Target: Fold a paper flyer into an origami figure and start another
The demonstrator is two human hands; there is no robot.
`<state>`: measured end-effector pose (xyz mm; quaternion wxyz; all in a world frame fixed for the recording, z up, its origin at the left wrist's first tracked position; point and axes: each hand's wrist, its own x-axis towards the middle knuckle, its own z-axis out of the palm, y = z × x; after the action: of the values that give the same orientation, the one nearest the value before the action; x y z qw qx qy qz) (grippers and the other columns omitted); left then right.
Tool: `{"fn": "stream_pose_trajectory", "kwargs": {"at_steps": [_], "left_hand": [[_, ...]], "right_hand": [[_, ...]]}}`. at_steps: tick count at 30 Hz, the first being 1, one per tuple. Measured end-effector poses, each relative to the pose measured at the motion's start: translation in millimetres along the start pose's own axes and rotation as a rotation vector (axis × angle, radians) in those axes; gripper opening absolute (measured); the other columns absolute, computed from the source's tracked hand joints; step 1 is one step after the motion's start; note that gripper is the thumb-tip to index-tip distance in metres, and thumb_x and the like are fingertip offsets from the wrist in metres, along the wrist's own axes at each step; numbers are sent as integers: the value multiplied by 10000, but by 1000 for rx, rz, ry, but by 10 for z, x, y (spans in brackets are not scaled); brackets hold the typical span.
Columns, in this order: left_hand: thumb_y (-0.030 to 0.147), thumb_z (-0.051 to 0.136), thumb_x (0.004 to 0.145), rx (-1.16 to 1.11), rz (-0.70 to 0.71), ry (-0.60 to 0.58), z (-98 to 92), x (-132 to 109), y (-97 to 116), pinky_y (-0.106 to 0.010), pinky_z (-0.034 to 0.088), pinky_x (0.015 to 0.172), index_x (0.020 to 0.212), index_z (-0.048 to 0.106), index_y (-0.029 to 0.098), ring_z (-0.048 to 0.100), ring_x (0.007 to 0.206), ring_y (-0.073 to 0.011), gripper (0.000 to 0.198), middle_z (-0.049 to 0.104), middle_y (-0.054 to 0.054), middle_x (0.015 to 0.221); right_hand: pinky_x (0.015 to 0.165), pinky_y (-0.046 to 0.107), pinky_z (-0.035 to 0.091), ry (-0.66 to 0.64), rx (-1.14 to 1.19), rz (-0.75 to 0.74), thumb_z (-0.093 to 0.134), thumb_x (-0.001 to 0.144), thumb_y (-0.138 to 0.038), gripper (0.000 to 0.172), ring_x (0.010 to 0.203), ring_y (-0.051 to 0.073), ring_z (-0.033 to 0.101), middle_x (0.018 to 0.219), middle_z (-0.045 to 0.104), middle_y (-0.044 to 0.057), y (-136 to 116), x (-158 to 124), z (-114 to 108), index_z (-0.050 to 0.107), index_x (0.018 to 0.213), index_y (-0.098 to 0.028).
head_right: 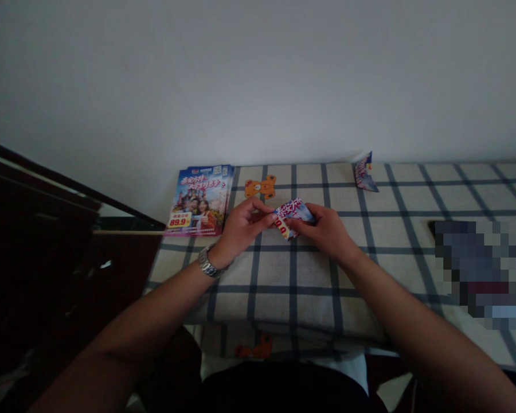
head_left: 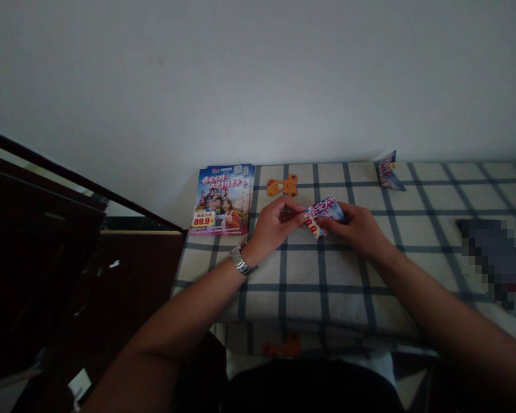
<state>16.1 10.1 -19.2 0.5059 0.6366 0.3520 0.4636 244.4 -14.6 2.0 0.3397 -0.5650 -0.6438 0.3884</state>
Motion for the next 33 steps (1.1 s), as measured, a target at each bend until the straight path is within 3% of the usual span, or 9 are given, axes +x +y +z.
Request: {"fn": "stream_pose_trajectory", "kwargs": {"at_steps": [13, 23, 28, 33], "left_hand": [[380, 812, 927, -139, -47, -88, -28, 33, 7, -233, 642, 751, 1034, 662, 168, 751, 794, -118, 281, 741, -32, 952], [435, 821, 909, -78, -23, 16, -30, 17, 11, -257, 644, 748, 1025, 631, 176, 750, 776, -125, 342, 742, -28, 957], [446, 833, 895, -67, -25, 34, -30, 27, 14, -272, 650, 733, 1015, 631, 182, 757, 772, -140, 353, 744, -27, 951], [423, 829, 901, -76, -14, 18, -25, 18, 2, -270, 649, 757, 1032, 642, 179, 749, 811, -139, 334, 732, -27, 950]], "right_hand": [[536, 271, 366, 31, -26, 4, 777, 847, -567, 402, 612, 152, 518, 690, 652, 5, 15, 1, -30, 742, 894, -170], [719, 346, 626, 12, 403, 99, 871, 778, -574, 496, 813, 237, 749, 971, 807, 48, 27, 19, 49, 715, 1104, -235], [768, 399, 637, -116, 371, 155, 871, 778, -570, 418, 832, 269, 762, 929, 819, 76, 37, -2, 52, 769, 955, -205], [693, 367, 598, -91, 278, 117, 852, 785, -559, 380, 742, 251, 740, 810, 807, 65, -56, -20, 20, 762, 839, -194]]}}
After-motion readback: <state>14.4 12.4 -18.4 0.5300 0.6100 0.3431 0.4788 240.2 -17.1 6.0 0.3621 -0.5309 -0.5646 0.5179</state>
